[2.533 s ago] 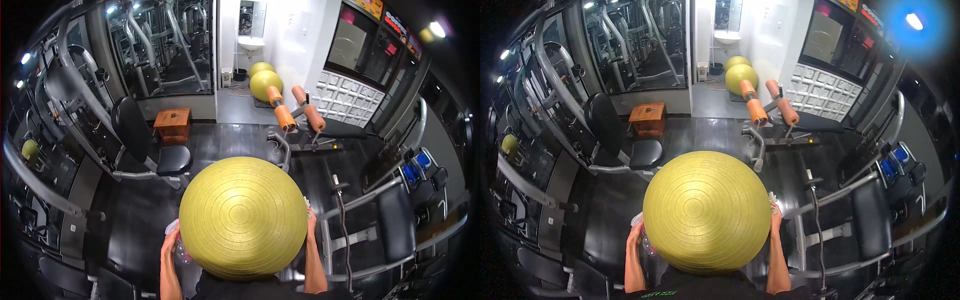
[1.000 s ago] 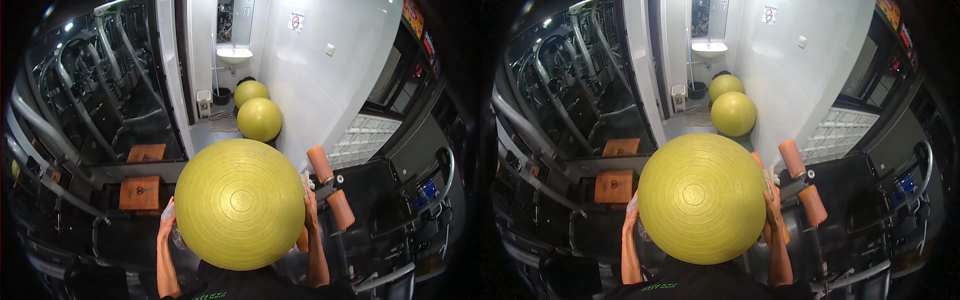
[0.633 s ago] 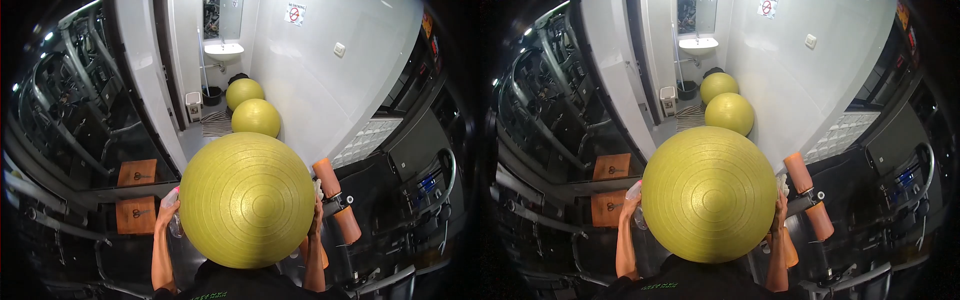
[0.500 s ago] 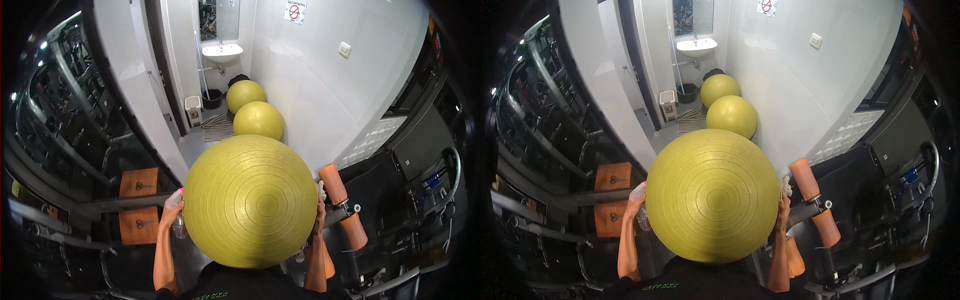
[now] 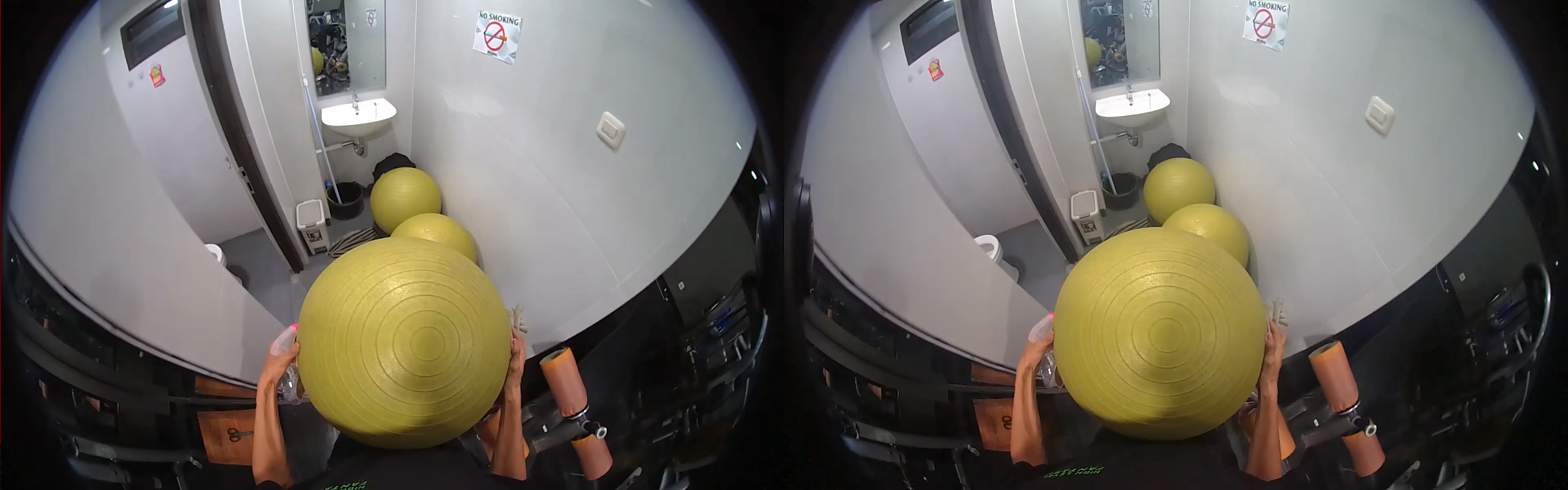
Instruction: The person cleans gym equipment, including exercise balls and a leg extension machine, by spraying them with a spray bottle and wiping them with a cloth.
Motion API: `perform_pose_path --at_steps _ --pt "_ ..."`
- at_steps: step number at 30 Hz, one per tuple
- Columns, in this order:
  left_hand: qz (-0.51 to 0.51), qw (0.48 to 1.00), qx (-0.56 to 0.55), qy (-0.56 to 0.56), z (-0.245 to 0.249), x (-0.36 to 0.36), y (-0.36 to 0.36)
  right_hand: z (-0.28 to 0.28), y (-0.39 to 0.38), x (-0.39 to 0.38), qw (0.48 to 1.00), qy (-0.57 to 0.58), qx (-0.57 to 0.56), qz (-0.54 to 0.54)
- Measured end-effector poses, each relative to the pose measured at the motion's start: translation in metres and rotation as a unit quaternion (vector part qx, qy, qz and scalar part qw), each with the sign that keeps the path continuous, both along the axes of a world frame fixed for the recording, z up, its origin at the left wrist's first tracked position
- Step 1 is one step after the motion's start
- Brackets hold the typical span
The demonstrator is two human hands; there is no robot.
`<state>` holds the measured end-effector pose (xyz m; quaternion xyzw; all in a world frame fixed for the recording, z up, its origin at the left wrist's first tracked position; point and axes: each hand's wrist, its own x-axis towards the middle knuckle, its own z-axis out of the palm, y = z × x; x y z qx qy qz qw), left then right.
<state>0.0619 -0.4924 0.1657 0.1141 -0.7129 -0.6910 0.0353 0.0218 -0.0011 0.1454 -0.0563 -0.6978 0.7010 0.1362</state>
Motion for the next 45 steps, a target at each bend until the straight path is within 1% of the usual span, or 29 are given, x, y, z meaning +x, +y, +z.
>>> perform_pose_path --at_steps 1,5,8,10,14,17,19,20,22,23,24,25,27,30,32,34,37,41,45 --pt "0.001 1.000 0.019 -0.021 0.001 -0.011 0.000 -0.003 0.002 -0.016 1.000 -0.009 0.015 -0.002" --pt "0.002 0.999 0.020 -0.039 -0.008 -0.053 -0.012 -0.012 -0.008 -0.076 0.997 -0.041 0.063 -0.009" --pt "0.011 0.999 0.037 -0.018 -0.013 -0.100 -0.016 -0.001 -0.020 -0.120 0.998 -0.035 0.054 -0.010" --pt "-0.015 0.999 0.046 -0.016 -0.011 -0.134 -0.023 0.007 -0.030 -0.147 0.999 -0.025 0.038 -0.010" --pt "-0.070 0.996 0.043 -0.043 -0.027 -0.215 -0.055 0.017 -0.054 -0.197 1.000 -0.010 0.011 -0.027" --pt "-0.059 0.997 0.045 -0.027 -0.012 -0.276 -0.074 0.022 -0.075 -0.231 0.999 -0.007 -0.014 -0.047" --pt "-0.088 0.993 0.067 0.030 -0.003 -0.317 -0.085 0.020 -0.086 -0.251 0.998 -0.010 -0.019 -0.064" --pt "-0.107 0.991 0.080 0.015 0.003 -0.333 -0.091 0.012 -0.088 -0.260 0.997 -0.009 -0.015 -0.070" --pt "-0.118 0.989 0.090 0.009 -0.001 -0.367 -0.100 -0.002 -0.089 -0.272 0.997 -0.006 -0.004 -0.079" --pt "-0.123 0.988 0.092 0.010 0.000 -0.380 -0.102 0.004 -0.096 -0.273 0.997 -0.013 0.002 -0.081" --pt "-0.127 0.988 0.079 -0.018 0.005 -0.393 -0.105 0.009 -0.106 -0.278 0.994 -0.035 0.011 -0.107" --pt "-0.131 0.988 0.078 -0.018 0.002 -0.407 -0.111 0.012 -0.116 -0.286 0.989 -0.055 0.017 -0.136" --pt "-0.183 0.979 0.083 -0.019 -0.008 -0.438 -0.121 0.006 -0.123 -0.304 0.987 -0.054 0.006 -0.148" --pt "-0.188 0.977 0.086 -0.044 -0.008 -0.485 -0.121 -0.007 -0.127 -0.324 0.984 -0.058 -0.017 -0.168" --pt "-0.206 0.974 0.079 -0.041 -0.008 -0.517 -0.123 -0.013 -0.132 -0.341 0.981 -0.055 -0.031 -0.183" --pt "-0.229 0.970 0.068 -0.037 -0.008 -0.554 -0.124 -0.012 -0.138 -0.364 0.977 -0.063 0.010 -0.206" --pt "-0.259 0.963 0.058 -0.040 -0.005 -0.619 -0.121 -0.017 -0.152 -0.399 0.967 -0.066 0.018 -0.245" --pt "-0.301 0.953 0.021 -0.039 0.004 -0.696 -0.111 -0.032 -0.165 -0.432 0.950 -0.079 -0.026 -0.302" --pt "-0.342 0.939 0.019 -0.032 0.008 -0.763 -0.094 -0.024 -0.169 -0.462 0.935 -0.077 -0.007 -0.345"
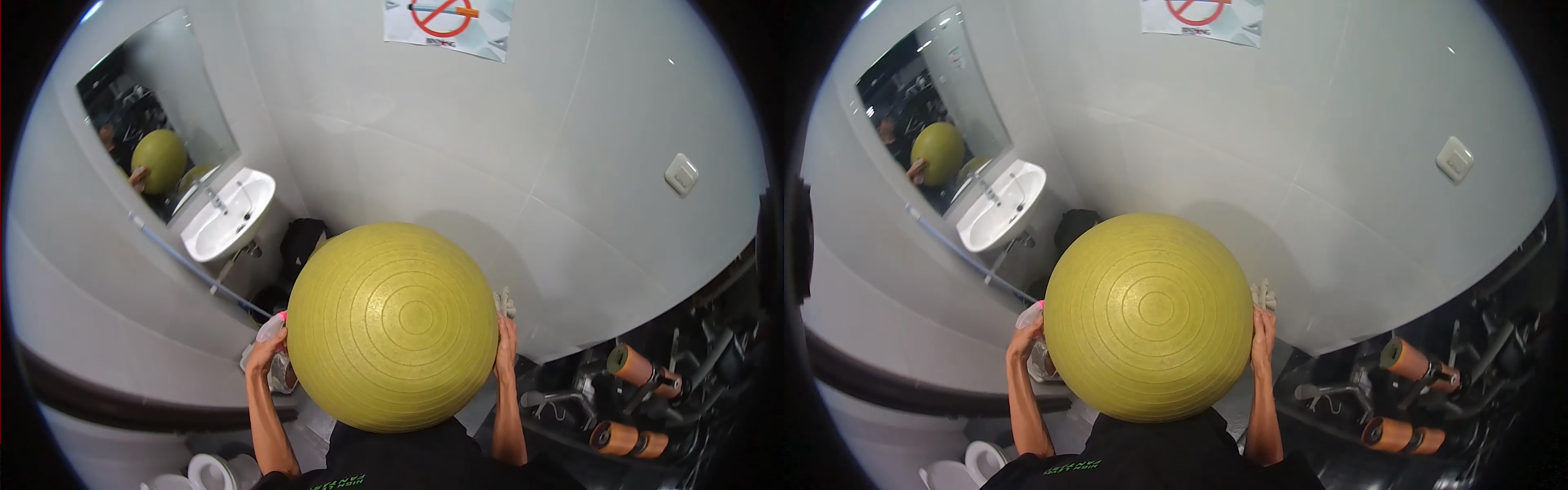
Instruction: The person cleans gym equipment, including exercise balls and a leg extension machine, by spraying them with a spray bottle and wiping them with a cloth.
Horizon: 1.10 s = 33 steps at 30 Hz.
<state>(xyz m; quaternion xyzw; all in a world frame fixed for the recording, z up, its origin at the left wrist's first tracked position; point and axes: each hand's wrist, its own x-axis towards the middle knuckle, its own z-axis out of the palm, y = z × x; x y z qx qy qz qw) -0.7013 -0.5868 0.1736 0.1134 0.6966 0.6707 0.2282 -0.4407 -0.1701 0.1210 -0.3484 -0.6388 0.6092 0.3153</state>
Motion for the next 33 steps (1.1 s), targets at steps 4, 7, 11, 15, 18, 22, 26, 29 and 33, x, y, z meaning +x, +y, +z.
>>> perform_pose_path --at_steps 4,7,11,15,18,22,26,29,33 --pt "-0.040 0.998 -0.014 -0.041 -0.004 -0.049 0.015 -0.002 -0.006 -0.008 0.999 -0.004 0.004 -0.048" --pt "-0.086 0.992 -0.033 -0.087 -0.017 -0.088 0.029 -0.008 -0.019 -0.006 0.994 -0.026 0.035 -0.098" --pt "-0.145 0.982 -0.050 -0.109 -0.022 -0.141 0.066 -0.001 -0.056 -0.008 0.982 -0.057 0.050 -0.173" --pt "-0.204 0.969 -0.063 -0.122 -0.038 -0.200 0.090 -0.007 -0.108 -0.017 0.958 -0.104 0.039 -0.264" --pt "-0.260 0.952 -0.093 -0.132 -0.041 -0.235 0.101 -0.008 -0.140 -0.033 0.944 -0.122 0.023 -0.306" --pt "-0.285 0.940 -0.096 -0.158 -0.060 -0.281 0.099 0.001 -0.168 -0.076 0.931 -0.139 0.003 -0.336" --pt "-0.287 0.944 -0.108 -0.121 -0.085 -0.328 0.093 -0.010 -0.155 -0.121 0.936 -0.120 0.007 -0.332" --pt "-0.319 0.933 -0.078 -0.147 -0.092 -0.360 0.102 -0.010 -0.141 -0.155 0.935 -0.135 0.013 -0.327" --pt "-0.335 0.928 -0.100 -0.126 -0.094 -0.387 0.137 -0.038 -0.111 -0.191 0.931 -0.147 0.007 -0.333"
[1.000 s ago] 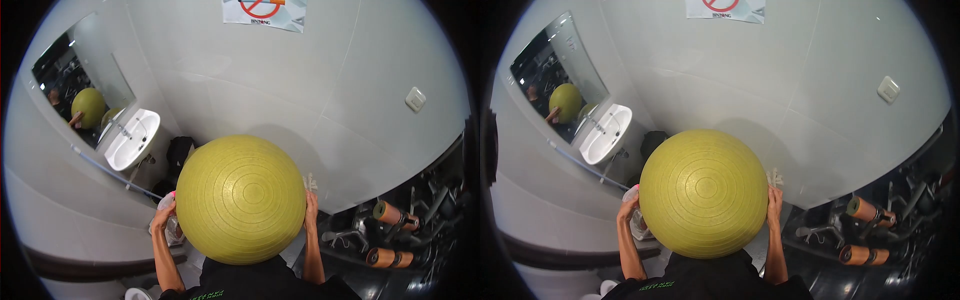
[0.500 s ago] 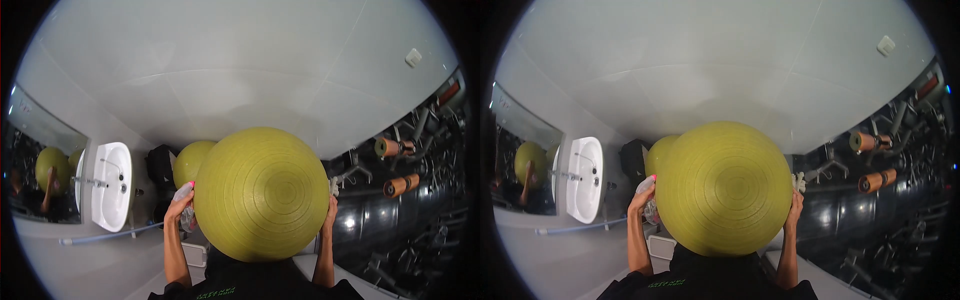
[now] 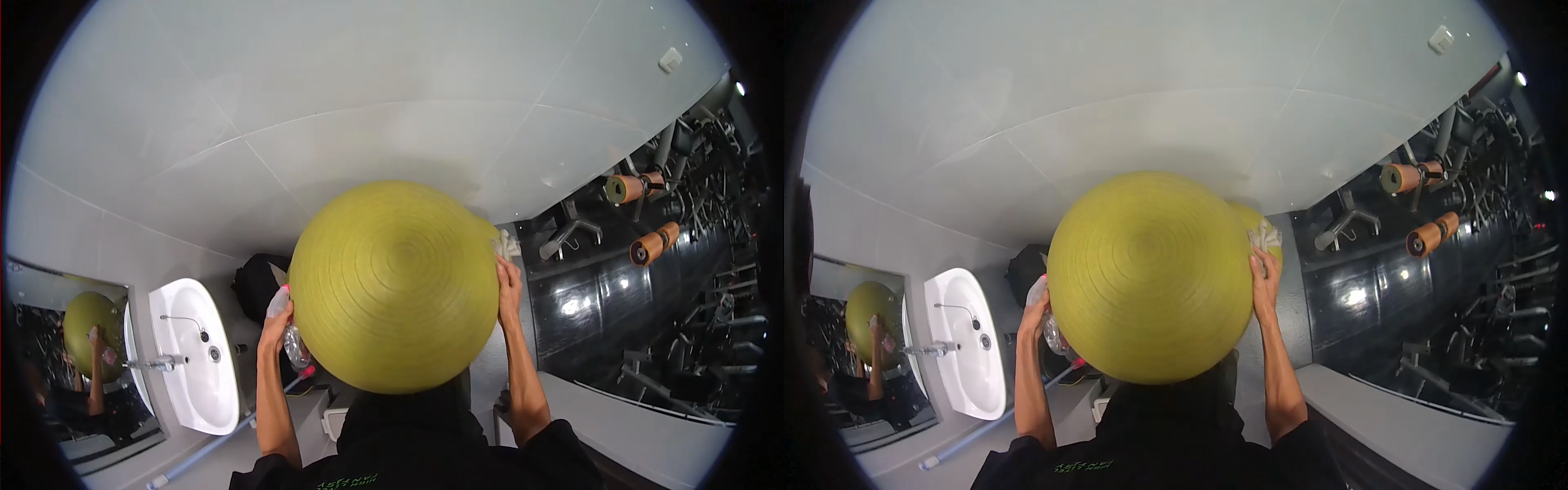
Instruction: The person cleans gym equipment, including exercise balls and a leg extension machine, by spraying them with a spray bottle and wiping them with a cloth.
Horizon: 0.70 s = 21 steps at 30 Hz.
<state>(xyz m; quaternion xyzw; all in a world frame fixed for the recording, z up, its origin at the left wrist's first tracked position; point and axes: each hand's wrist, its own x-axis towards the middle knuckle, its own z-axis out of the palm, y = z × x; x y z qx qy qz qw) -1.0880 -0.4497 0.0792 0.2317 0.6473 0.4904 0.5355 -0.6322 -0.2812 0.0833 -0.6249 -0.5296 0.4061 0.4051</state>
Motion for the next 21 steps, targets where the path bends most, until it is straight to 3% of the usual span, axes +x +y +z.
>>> perform_pose_path --at_steps 5,7,8,10,14,19,20,21 --pt "0.020 0.996 -0.082 -0.023 -0.079 -0.041 0.034 -0.080 0.030 -0.042 1.000 -0.005 -0.016 -0.012" --pt "0.034 0.992 -0.096 0.079 -0.084 -0.043 0.049 -0.084 0.044 -0.052 0.999 0.000 -0.034 -0.032" --pt "0.033 0.991 -0.098 0.079 -0.086 -0.049 0.058 -0.085 0.056 -0.052 0.998 -0.013 -0.037 -0.041" --pt "-0.010 0.984 -0.150 0.097 -0.075 -0.056 0.068 -0.083 0.061 -0.052 0.997 -0.029 -0.049 -0.053" --pt "-0.003 0.985 -0.131 0.112 -0.050 -0.043 0.072 -0.068 0.063 -0.055 0.993 -0.073 0.003 -0.096" --pt "0.026 0.964 -0.051 0.260 0.018 -0.007 0.071 -0.035 0.053 -0.065 0.973 -0.135 0.050 -0.179" --pt "-0.011 0.928 0.078 0.365 0.005 -0.006 0.070 -0.030 0.055 -0.066 0.972 -0.149 0.082 -0.165" --pt "-0.010 0.928 0.077 0.364 0.017 0.004 0.075 -0.025 0.057 -0.066 0.970 -0.155 0.099 -0.156"
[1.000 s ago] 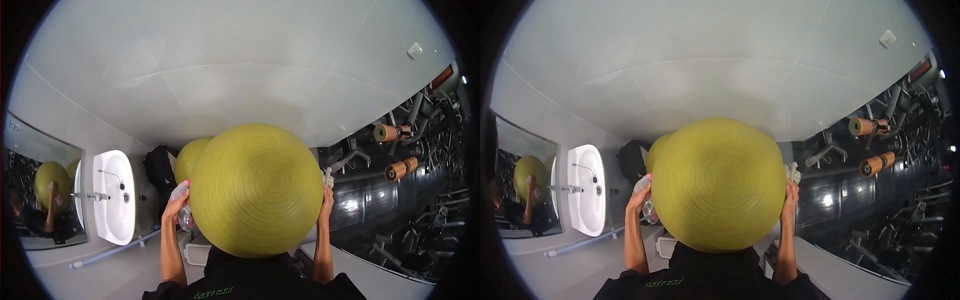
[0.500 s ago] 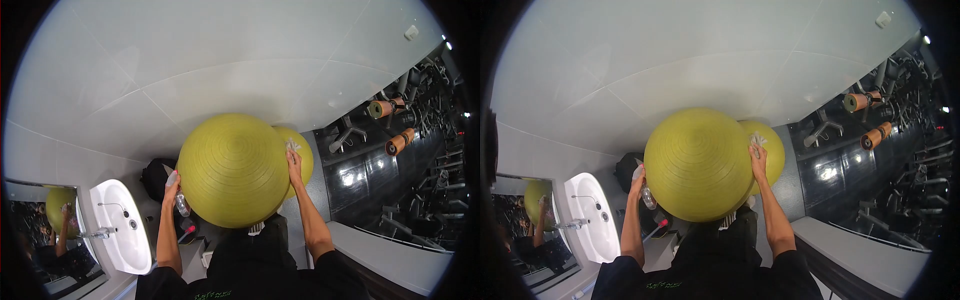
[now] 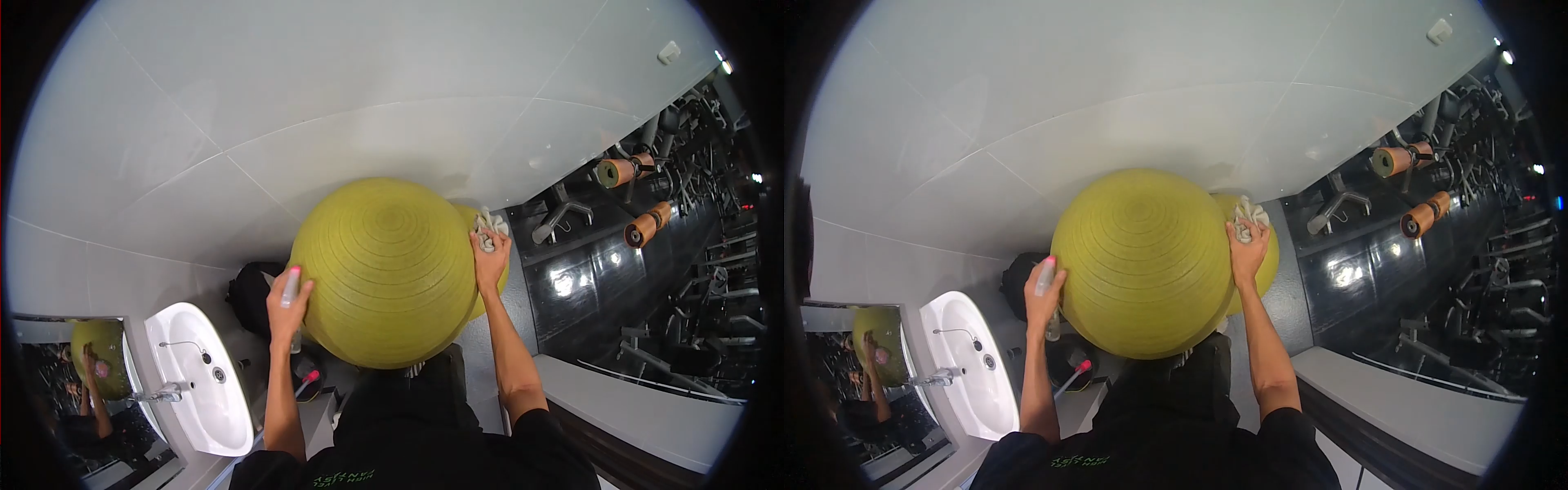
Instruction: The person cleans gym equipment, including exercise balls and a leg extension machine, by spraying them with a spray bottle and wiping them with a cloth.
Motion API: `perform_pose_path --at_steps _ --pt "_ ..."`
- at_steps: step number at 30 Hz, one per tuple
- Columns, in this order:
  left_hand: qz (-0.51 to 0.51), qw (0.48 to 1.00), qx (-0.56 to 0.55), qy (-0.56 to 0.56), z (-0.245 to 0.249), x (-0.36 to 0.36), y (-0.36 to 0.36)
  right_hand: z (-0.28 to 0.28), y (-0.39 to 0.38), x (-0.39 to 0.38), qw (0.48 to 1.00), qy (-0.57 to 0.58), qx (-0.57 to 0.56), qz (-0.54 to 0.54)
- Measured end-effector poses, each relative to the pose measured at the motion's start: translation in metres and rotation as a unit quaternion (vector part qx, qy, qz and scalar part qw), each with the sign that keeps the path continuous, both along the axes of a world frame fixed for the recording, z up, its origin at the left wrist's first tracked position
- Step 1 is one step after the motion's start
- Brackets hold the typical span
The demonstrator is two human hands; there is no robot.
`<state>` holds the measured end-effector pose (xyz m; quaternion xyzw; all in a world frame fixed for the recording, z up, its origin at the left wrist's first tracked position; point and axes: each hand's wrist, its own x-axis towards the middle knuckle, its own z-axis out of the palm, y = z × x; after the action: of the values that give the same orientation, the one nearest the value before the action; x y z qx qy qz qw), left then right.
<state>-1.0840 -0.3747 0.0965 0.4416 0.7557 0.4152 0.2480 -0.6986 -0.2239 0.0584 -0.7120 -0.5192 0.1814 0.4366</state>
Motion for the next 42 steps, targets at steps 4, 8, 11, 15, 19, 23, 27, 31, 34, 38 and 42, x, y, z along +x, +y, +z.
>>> perform_pose_path --at_steps 4,8,11,15,19,23,27,31,34,38,42 --pt "-0.083 0.990 -0.007 0.110 0.035 0.024 0.031 0.032 0.012 -0.003 0.998 -0.045 0.034 0.032" --pt "-0.130 0.985 -0.107 0.048 0.033 0.020 0.035 0.068 0.012 -0.046 0.993 -0.041 0.051 0.096" --pt "-0.129 0.973 -0.187 0.045 0.025 0.020 0.032 0.053 0.005 -0.074 0.972 -0.132 -0.041 0.188" --pt "-0.141 0.962 -0.232 0.030 0.000 0.017 0.028 0.035 -0.004 -0.076 0.966 -0.140 -0.083 0.200" --pt "-0.130 0.964 -0.233 0.019 -0.016 0.027 0.022 0.021 -0.008 -0.074 0.964 -0.129 -0.105 0.208" --pt "-0.111 0.974 -0.194 0.026 -0.027 0.028 0.025 0.009 -0.002 -0.079 0.961 -0.128 -0.118 0.215" --pt "-0.091 0.984 -0.154 0.024 -0.031 0.007 0.049 0.022 0.029 -0.093 0.970 -0.136 -0.094 0.177" --pt "-0.079 0.984 -0.160 -0.011 -0.001 0.014 0.063 0.037 0.054 -0.086 0.975 -0.114 -0.093 0.164" --pt "-0.062 0.987 -0.151 -0.001 0.008 0.018 0.058 0.036 0.059 -0.078 0.981 -0.096 -0.067 0.156" --pt "-0.045 0.994 -0.087 0.050 0.017 0.018 0.055 0.040 0.070 -0.065 0.986 -0.061 -0.032 0.154" --pt "-0.015 0.996 -0.076 -0.036 0.031 0.012 0.046 0.056 0.069 -0.051 0.989 -0.015 0.036 0.142"
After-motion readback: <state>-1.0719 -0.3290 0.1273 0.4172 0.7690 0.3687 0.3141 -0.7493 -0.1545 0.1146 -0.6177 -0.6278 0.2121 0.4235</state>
